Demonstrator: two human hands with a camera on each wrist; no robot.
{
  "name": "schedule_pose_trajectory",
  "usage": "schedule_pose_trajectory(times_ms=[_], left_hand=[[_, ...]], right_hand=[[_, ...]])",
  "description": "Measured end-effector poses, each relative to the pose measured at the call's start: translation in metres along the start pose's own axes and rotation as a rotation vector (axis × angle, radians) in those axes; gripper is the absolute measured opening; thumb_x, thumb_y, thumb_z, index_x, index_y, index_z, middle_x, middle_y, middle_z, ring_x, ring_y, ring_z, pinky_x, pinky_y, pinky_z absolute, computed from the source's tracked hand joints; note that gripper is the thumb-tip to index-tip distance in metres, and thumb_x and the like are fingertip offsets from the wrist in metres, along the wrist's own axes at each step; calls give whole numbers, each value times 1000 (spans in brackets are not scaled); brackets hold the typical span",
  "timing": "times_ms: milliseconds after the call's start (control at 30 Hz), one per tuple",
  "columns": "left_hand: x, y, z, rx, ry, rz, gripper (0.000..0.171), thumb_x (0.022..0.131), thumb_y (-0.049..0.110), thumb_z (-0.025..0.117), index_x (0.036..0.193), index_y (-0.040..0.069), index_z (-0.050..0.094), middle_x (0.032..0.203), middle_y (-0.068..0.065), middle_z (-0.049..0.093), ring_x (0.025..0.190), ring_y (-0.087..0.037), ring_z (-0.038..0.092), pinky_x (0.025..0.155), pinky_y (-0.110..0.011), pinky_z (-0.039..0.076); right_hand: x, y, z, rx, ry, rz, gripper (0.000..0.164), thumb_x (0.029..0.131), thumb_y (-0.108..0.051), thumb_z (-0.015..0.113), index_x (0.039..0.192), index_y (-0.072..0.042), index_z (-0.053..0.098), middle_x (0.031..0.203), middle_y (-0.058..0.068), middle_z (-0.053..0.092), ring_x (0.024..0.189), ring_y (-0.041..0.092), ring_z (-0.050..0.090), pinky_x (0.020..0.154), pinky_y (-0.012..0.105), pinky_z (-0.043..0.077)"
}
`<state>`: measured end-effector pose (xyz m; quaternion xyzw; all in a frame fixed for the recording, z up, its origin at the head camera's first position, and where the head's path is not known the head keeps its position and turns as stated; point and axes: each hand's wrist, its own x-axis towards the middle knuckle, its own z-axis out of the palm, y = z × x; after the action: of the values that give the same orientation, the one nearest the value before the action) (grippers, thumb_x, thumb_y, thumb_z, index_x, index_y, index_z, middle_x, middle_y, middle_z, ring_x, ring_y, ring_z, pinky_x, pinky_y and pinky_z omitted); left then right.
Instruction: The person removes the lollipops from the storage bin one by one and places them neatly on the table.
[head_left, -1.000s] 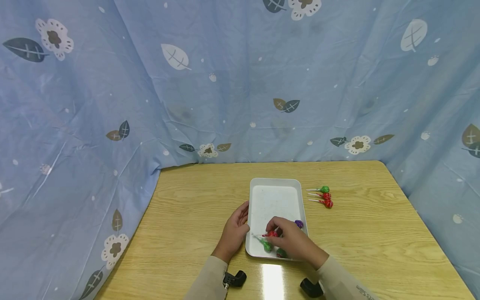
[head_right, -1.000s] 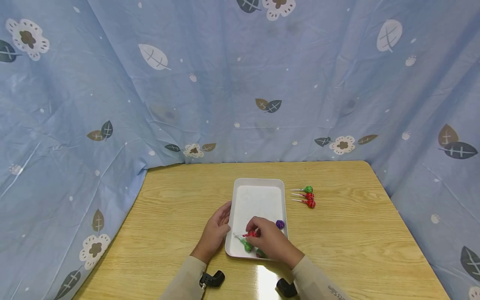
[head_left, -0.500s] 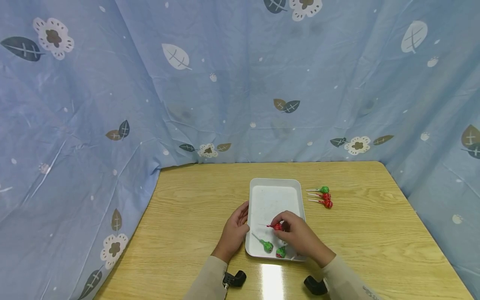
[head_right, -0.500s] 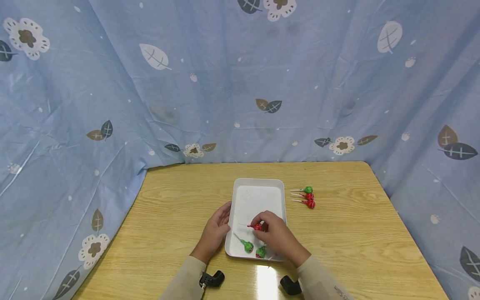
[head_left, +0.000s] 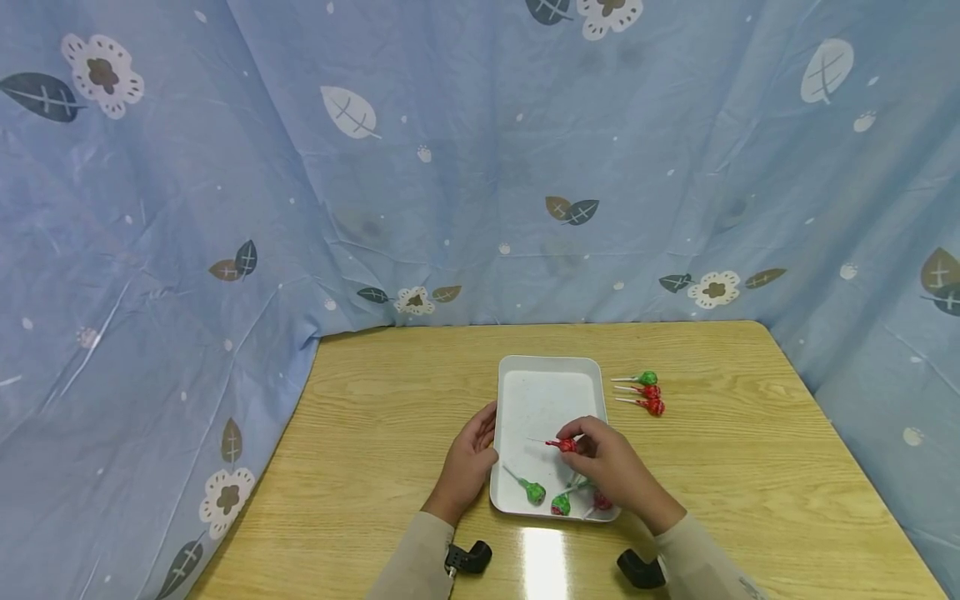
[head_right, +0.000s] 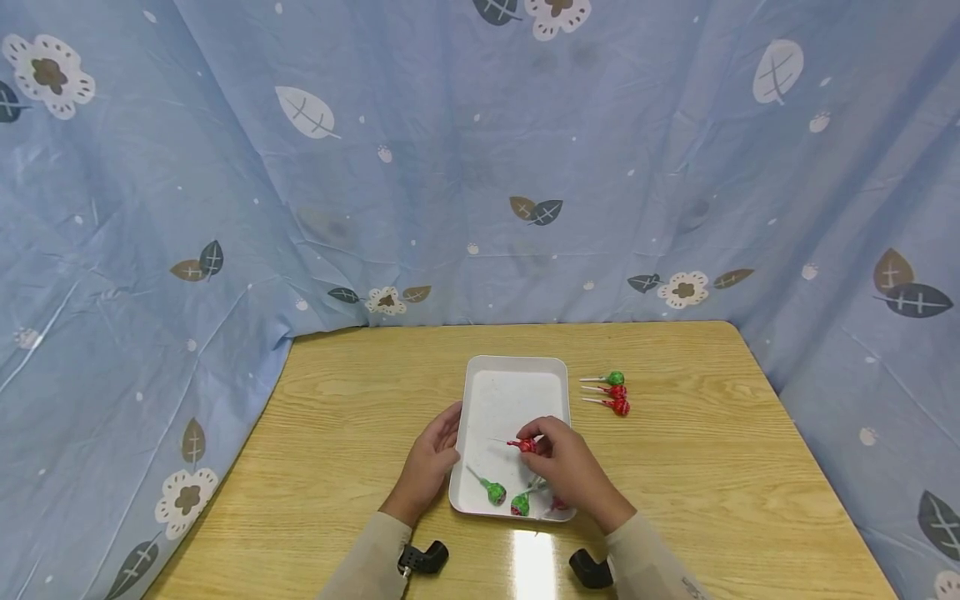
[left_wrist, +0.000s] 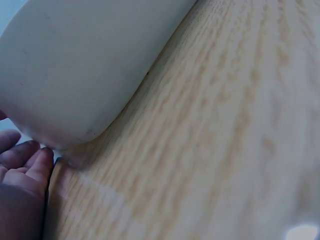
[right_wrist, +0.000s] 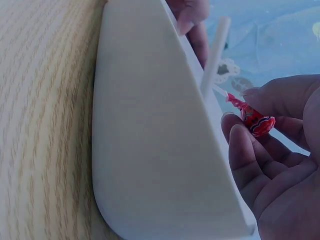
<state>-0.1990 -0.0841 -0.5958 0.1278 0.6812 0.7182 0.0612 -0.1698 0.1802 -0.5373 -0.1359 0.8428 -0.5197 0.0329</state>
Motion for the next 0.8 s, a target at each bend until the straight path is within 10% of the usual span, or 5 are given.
schedule_pose_trajectory(times_ms=[800], left_hand=[[0, -1, 0, -11, 0, 3, 81, 89, -15, 43, 168, 0, 35, 170, -19, 38, 155, -31, 40, 122, -31, 37]], right_hand=[[-11, 10, -30, 45, 141, 90, 22, 99, -1, 78, 119, -3, 70, 100, 6, 70, 84, 20, 63, 71, 26, 57]])
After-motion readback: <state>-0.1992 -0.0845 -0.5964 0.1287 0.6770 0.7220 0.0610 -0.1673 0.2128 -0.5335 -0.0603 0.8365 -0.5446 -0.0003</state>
